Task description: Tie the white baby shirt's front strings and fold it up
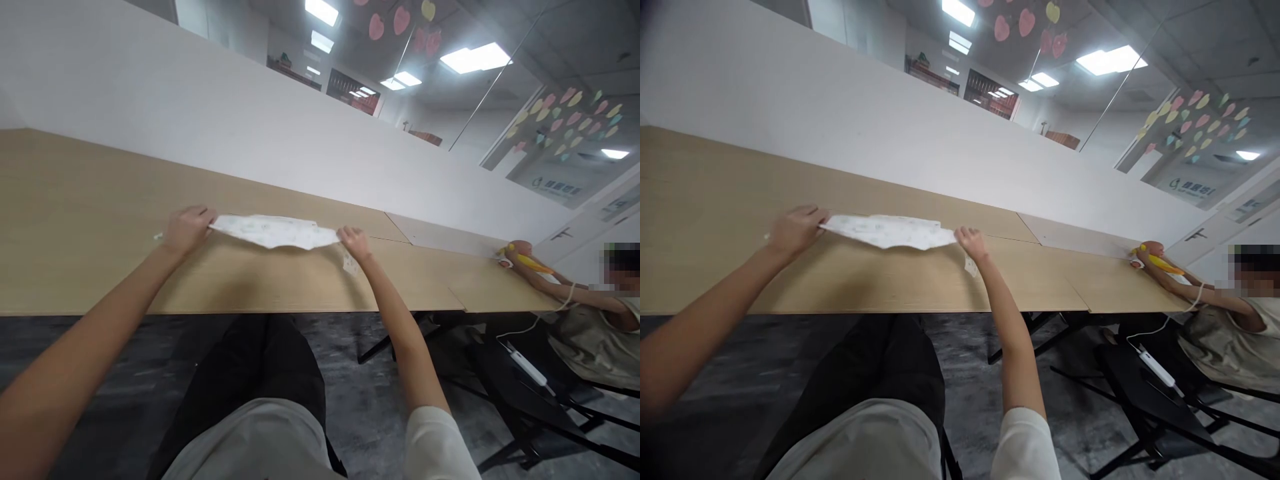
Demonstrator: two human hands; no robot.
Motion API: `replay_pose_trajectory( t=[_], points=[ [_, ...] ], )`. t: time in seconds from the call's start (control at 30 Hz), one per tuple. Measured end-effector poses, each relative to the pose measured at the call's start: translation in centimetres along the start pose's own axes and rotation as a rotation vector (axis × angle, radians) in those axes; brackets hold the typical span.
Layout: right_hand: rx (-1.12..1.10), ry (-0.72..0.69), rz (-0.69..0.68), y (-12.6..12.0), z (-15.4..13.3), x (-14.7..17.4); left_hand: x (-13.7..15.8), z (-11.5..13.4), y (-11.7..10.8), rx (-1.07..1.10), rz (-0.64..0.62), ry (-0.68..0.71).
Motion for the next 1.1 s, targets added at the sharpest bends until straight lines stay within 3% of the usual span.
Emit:
replay_pose_trajectory(
  t=[0.17,0.3,0.4,0.53,0.7,0.83,1.1],
  points=[
    [0.018,-0.195,-0.222,6.5,-3.8,6.6,6.5,0.5,5.0,0.084,-0.074,0.020],
    [0.025,-0.167,-0.243,8.7,-4.3,9.9,9.1,0.3,6.7,0.251,-0.094,0.063],
    [0.025,-0.006,-0.252,9.7,-2.4,11.0,9.8,-1.2,8.0,0.321,-0.167,0.001],
    [-0.027,0.362,-0.193,10.2,2.0,12.1,10.6,-4.1,9.8,0.335,-0.268,-0.157],
    [-0.212,0.716,-0.042,10.2,5.9,13.9,11.2,-5.7,10.3,0.370,-0.248,-0.273],
    [-0.320,0.844,0.029,10.3,6.7,14.7,10.8,-5.4,10.1,0.307,-0.205,-0.246],
    [-0.434,0.947,0.132,10.2,7.3,15.1,10.4,-5.3,11.1,0.272,-0.262,-0.203]
  ],
)
Point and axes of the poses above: each hand's wrist, its own x-axis away from the middle knuckle, its own y-axis out of the palm, z = x × y, the point moved 8 cm from there along -x, towards the middle knuckle, and after that the axes turned 10 degrees about -x, right-handed, at the moved point
